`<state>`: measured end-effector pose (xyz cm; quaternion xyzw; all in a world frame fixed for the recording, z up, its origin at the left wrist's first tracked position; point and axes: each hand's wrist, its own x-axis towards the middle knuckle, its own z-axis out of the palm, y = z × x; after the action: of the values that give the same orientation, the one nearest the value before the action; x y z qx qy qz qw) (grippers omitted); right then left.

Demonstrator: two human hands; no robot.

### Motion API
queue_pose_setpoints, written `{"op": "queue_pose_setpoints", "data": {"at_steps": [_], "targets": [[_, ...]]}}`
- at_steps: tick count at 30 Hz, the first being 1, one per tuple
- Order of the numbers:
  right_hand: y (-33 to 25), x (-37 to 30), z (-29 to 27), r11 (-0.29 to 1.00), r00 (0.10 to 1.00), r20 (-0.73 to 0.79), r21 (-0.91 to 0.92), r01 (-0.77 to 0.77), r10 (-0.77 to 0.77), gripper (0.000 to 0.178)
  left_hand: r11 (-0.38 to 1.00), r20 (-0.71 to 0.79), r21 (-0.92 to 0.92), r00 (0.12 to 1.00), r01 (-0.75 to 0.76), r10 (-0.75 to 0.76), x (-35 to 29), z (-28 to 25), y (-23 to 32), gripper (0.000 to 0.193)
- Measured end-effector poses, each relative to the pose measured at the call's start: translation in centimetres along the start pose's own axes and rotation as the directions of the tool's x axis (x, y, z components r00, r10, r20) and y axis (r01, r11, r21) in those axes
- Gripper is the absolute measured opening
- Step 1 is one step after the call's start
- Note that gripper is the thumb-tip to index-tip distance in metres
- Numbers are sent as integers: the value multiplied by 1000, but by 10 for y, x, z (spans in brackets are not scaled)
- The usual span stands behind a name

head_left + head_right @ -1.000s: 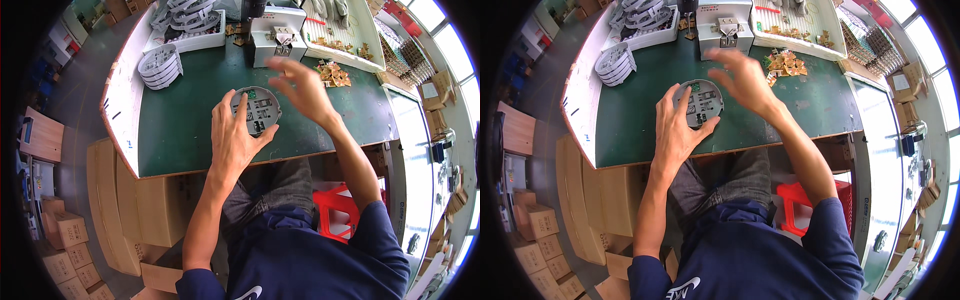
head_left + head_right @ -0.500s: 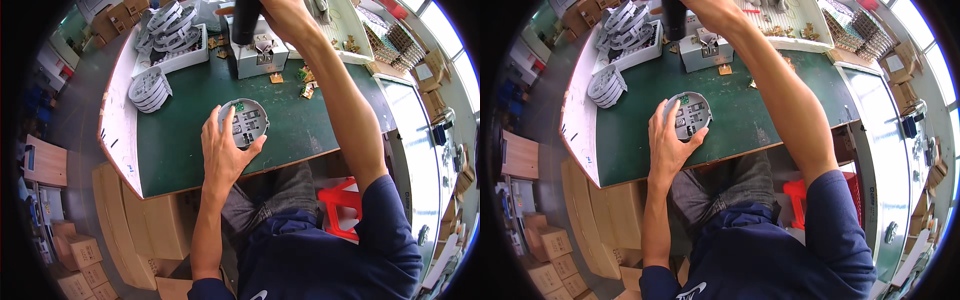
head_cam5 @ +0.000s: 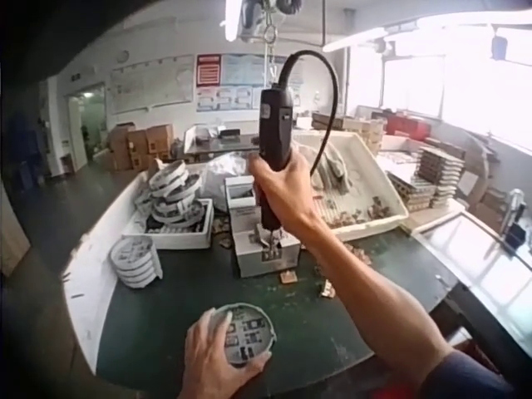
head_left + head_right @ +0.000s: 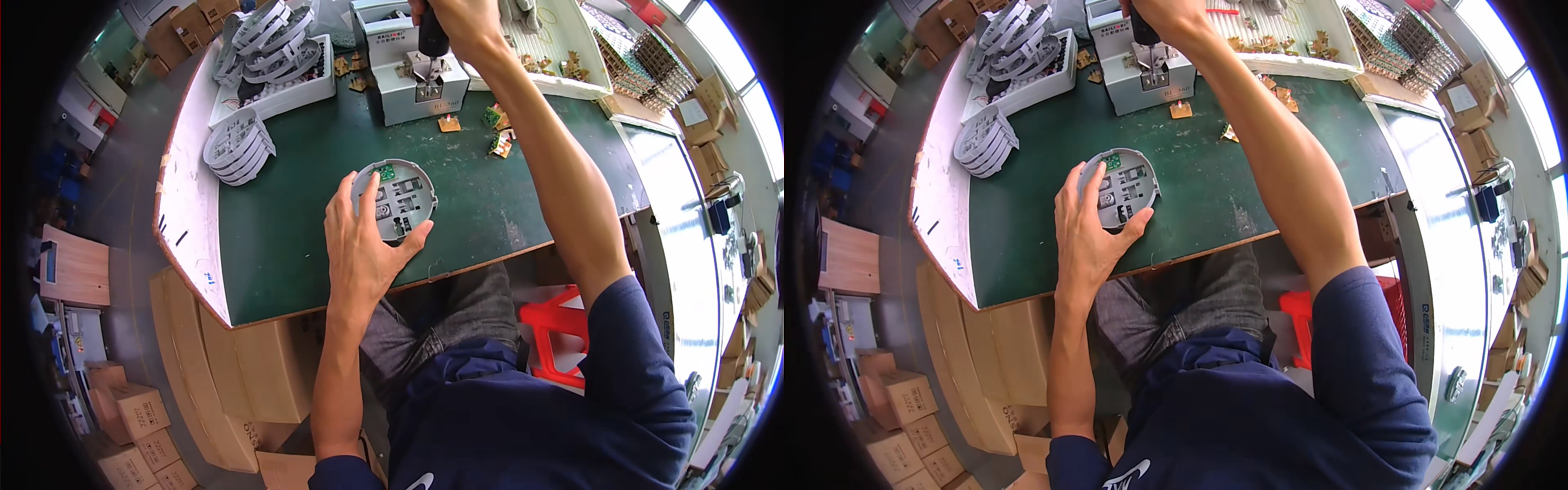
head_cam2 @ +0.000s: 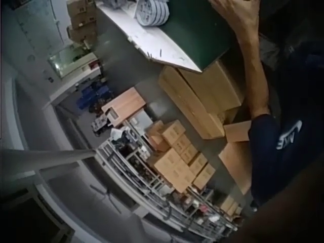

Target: Picking small metallic parts and assembling them into circular bases before securing them with a pneumatic tool.

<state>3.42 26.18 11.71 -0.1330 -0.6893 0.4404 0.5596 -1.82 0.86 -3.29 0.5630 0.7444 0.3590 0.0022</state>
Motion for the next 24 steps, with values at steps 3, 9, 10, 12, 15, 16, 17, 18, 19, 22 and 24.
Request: {"op": "queue_pose_setpoints", "data": {"at_steps": [3,9,10,12,15,16,17,18,19,22,24], "targets": [[14,-13,-3,928,931,144,-219,-301,336,20,1000,-9,21,1000,-5,6,1,2,1,85],[-50,-81,34,943,965,223,266,-200,142,43,999,-8,47,1000,-2,3,1,0,0,85],[-47,-84,37,950,965,212,236,-204,155,42,999,-7,43,1000,-4,4,0,0,-1,85],[-43,-87,44,951,964,202,224,-215,171,39,999,-9,41,1000,0,1,0,1,-1,86],[-41,-87,45,949,955,229,209,-235,186,38,1000,-7,14,1000,-8,8,2,2,-1,88],[-40,-87,46,948,955,232,211,-237,187,38,1000,1,9,1000,-3,3,2,1,-1,88],[-39,-88,47,954,958,222,198,-226,181,38,1000,9,4,1000,2,-2,2,0,-1,88],[-38,-88,48,959,962,213,186,-214,174,37,1000,9,7,1000,6,-6,2,0,-1,88],[-37,-88,48,958,961,215,189,-217,175,37,1000,3,2,1000,-4,4,2,1,-1,88],[-35,-90,47,956,959,214,189,-226,185,32,1000,-8,11,1000,-7,7,1,2,0,86],[-34,-90,45,960,958,218,168,-223,184,26,1000,-13,23,1000,-1,1,2,2,0,85]]}}
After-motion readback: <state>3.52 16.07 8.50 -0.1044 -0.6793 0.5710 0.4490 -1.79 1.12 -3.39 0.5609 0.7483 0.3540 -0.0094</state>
